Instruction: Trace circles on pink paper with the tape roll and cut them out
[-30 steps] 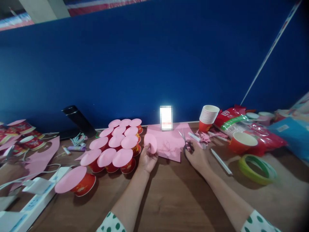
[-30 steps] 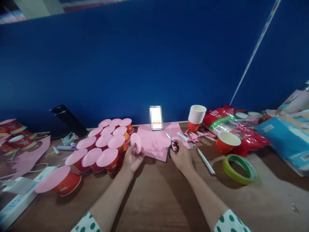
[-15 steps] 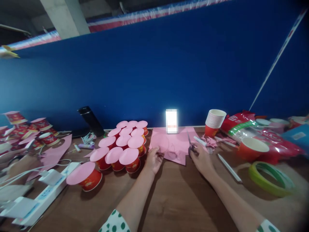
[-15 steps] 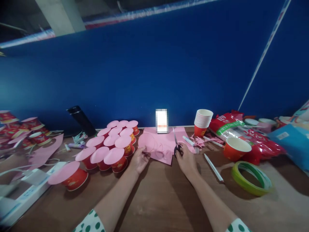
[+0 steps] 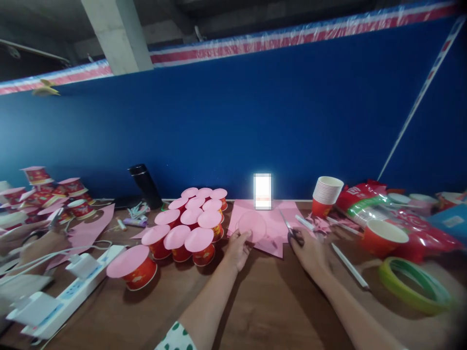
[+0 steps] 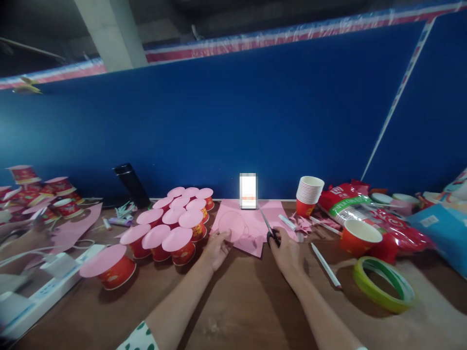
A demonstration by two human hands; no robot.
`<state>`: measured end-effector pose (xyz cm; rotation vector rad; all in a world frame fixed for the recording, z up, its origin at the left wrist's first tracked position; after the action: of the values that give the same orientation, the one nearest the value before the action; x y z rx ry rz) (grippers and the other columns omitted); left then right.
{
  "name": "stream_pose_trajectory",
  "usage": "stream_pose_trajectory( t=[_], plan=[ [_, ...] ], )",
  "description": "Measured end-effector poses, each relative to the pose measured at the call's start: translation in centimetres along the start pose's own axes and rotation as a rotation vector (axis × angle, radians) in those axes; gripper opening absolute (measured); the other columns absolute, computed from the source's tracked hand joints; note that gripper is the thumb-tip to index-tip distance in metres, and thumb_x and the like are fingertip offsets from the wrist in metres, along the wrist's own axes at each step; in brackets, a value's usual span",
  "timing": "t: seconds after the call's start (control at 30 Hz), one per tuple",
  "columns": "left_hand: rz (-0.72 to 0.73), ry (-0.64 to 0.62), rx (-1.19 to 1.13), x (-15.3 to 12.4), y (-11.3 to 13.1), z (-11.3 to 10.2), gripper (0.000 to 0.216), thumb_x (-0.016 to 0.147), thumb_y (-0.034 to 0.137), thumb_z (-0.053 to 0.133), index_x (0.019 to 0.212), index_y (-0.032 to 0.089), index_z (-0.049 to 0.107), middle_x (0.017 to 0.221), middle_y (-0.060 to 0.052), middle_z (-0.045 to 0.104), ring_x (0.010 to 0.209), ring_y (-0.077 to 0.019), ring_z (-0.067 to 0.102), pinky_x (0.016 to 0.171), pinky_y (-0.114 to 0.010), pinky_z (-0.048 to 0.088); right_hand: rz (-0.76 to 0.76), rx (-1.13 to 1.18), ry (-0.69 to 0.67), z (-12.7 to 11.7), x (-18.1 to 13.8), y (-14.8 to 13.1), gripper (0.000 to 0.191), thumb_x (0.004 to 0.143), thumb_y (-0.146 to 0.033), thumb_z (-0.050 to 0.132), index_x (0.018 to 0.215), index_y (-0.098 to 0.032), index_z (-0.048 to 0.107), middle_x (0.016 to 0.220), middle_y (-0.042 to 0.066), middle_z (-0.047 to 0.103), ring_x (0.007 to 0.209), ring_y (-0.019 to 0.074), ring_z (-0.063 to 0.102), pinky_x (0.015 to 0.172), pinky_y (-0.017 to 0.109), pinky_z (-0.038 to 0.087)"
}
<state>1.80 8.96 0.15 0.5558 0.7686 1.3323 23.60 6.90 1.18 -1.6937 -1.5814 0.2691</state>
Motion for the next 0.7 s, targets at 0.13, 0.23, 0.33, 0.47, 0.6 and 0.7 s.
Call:
stream_pose_trajectory(
  t=[0.13, 0.23, 0.33, 0.47, 0.6, 0.7],
  plan=[
    [0.012, -0.041, 0.017, 0.0, -0.1, 0.2, 0.032, 0.054, 0.023, 0.08, 0.078, 0.015, 0.06, 0.071, 0.001, 0.064, 0.06, -0.0081, 0.058, 0.055, -0.019, 0.045, -0.046, -0.097, 0.028, -0.4, 0.1, -0.4, 0.034, 0.079, -0.031, 0.048, 0.108, -0.018, 0.062, 0.101, 0.012, 0.07, 0.091, 0.0265, 0.065, 0.078, 0.038, 0.049],
    [0.019, -0.085, 0.035, 0.1, -0.3, 0.3, 0.032, 0.054, 0.025, 0.08, 0.078, 0.014, 0.062, 0.072, -0.001, 0.065, 0.062, -0.0091, 0.059, 0.06, -0.021, 0.047, -0.069, -0.195, 0.053, -0.7, 0.2, -0.6, 0.034, 0.079, -0.031, 0.049, 0.107, -0.019, 0.064, 0.099, 0.011, 0.071, 0.09, 0.0267, 0.065, 0.075, 0.036, 0.048],
    [0.021, -0.108, 0.042, 0.0, -0.4, 0.3, 0.029, 0.055, 0.025, 0.08, 0.075, 0.013, 0.063, 0.071, -0.001, 0.065, 0.062, -0.0088, 0.058, 0.062, -0.021, 0.047, -0.059, -0.269, 0.015, -0.4, 0.2, -0.3, 0.031, 0.08, -0.032, 0.049, 0.105, -0.021, 0.064, 0.094, 0.009, 0.072, 0.085, 0.0268, 0.066, 0.07, 0.035, 0.047],
    [0.028, -0.105, 0.044, -0.1, -0.4, 0.2, 0.026, 0.055, 0.025, 0.079, 0.072, 0.013, 0.063, 0.07, -0.001, 0.065, 0.061, -0.0085, 0.058, 0.06, -0.02, 0.046, -0.035, -0.222, 0.012, 0.0, 0.2, 0.4, 0.036, 0.081, -0.028, 0.048, 0.114, -0.019, 0.057, 0.098, 0.011, 0.071, 0.089, 0.0283, 0.065, 0.072, 0.037, 0.047],
    [0.032, -0.113, 0.052, -0.2, -0.4, 0.4, 0.028, 0.055, 0.025, 0.08, 0.074, 0.014, 0.063, 0.073, -0.002, 0.066, 0.063, -0.0094, 0.059, 0.061, -0.021, 0.046, -0.045, -0.145, 0.058, 0.3, 0.2, 0.8, 0.035, 0.08, -0.027, 0.049, 0.115, -0.019, 0.052, 0.097, 0.011, 0.071, 0.086, 0.0284, 0.065, 0.072, 0.039, 0.048],
    [0.034, -0.122, 0.062, -0.2, -0.5, 0.4, 0.028, 0.056, 0.026, 0.079, 0.074, 0.014, 0.063, 0.072, -0.002, 0.065, 0.063, -0.0099, 0.059, 0.062, -0.022, 0.046, -0.06, -0.133, 0.041, 0.6, 0.2, 1.0, 0.03, 0.081, -0.028, 0.049, 0.109, -0.021, 0.054, 0.097, 0.011, 0.07, 0.087, 0.0282, 0.065, 0.072, 0.039, 0.048]
  ],
)
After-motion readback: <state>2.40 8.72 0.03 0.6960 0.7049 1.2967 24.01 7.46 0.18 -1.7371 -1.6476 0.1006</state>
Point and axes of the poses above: each hand's wrist, its own x-axis towards the middle knuckle, its own z-axis out of the palm, y = z × x, the point moved 5 cm from there along x, towards the middle knuckle
